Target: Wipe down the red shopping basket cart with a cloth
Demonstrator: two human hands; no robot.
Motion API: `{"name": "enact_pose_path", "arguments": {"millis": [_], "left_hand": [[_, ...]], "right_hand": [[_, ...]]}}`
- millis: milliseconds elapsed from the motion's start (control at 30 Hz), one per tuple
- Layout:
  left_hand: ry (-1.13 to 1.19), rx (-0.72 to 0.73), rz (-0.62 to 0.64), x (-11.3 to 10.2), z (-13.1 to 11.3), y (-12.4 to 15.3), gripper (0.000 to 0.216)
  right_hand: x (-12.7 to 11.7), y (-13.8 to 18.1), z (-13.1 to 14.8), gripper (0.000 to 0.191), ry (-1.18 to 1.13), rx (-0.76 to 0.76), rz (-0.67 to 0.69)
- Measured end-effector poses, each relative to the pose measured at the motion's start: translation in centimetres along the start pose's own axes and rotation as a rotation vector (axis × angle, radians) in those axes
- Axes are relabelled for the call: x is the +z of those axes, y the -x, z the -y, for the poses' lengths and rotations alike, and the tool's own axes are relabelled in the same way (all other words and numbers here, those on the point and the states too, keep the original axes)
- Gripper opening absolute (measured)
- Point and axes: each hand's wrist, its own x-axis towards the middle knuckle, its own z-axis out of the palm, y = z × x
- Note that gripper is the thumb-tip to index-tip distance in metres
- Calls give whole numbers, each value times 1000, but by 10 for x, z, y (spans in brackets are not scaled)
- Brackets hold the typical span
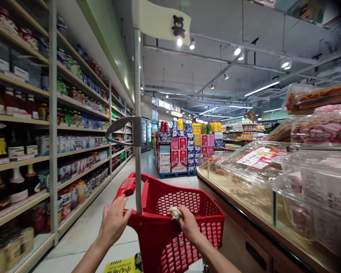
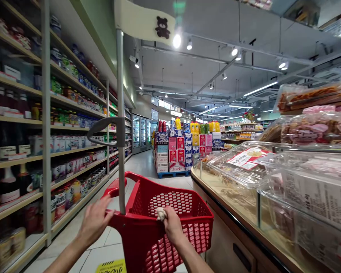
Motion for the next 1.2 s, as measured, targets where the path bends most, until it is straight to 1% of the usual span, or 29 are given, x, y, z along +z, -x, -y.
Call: {"name": "enact_pose_path", "arguments": {"millis": [33, 100, 167, 200, 233, 267, 300, 333, 400, 467, 500, 533, 567, 600, 700, 767, 800, 833, 867, 933, 967, 1000, 1067, 1133, 1200], "left_hand": [[22, -3, 74, -4, 3, -2, 25], [68, 37, 178, -8, 1, -3, 26], [83, 49, 195, -8, -5, -2, 25], [86, 52, 192, -7, -8, -2, 24], [90, 60, 190, -6, -10, -1, 22], [94, 66, 187, -6, -12, -1, 21], [97, 67, 181, -5, -12, -1, 19], [99, 63, 178, -4, -13, -1, 18], [99, 47, 179, -3, -12, -2, 17], [97, 42, 170, -2, -11, -2, 16], [96, 46, 161, -1, -10, -2, 16], [95, 50, 152, 0, -11, -2, 15], [94, 54, 146, 0, -11, -2, 14], [93, 54, 142, 0, -12, -1, 14], [87, 54, 144, 0, -15, -2, 15], [81, 58, 148, -1, -17, -2, 15], [79, 61, 153, -2, -17, -2, 15], [79, 63, 156, -2, -17, -3, 15], [80, 64, 159, -3, -17, -3, 15], [85, 67, 162, -3, -16, -3, 15], [89, 68, 160, -4, -16, -3, 15], [91, 68, 156, -4, -15, -2, 15], [90, 68, 150, -4, -14, -1, 16], [78, 69, 144, -3, -14, 0, 17], [66, 81, 143, -3, -13, 1, 20]], "right_hand": [[0, -17, 16, 33, 5, -52, -52], [0, -61, 63, 39, 7, -197, -170], [-1, -110, 117, 43, 14, -397, -279], [-2, -130, 139, 44, 34, -474, -338], [-3, -144, 155, 44, 62, -531, -372], [-3, -152, 163, 44, 92, -583, -383], [-1, -150, 162, 45, 127, -619, -370], [3, -141, 155, 46, 163, -645, -335], [16, -105, 127, 47, 230, -663, -225], [29, -65, 100, 41, 277, -659, -106], [32, -51, 92, 38, 290, -643, -70], [32, -45, 90, 36, 298, -635, -45], [29, -47, 94, 35, 292, -623, -48], [23, -56, 103, 36, 272, -605, -83], [-3, -104, 140, 40, 161, -547, -267], [-13, -122, 152, 39, 127, -567, -263], [-13, -121, 150, 39, 122, -577, -223], [-10, -111, 143, 39, 121, -583, -160], [-5, -95, 133, 40, 120, -581, -94], [8, -53, 105, 37, 113, -571, 40], [15, -32, 91, 34, 116, -571, 73], [22, -16, 79, 33, 115, -540, 78], [35, 2, 64, 33, 96, -415, 9], [46, 3, 61, 34, 86, -308, -52], [54, -3, 61, 35, 88, -282, -48]]}}
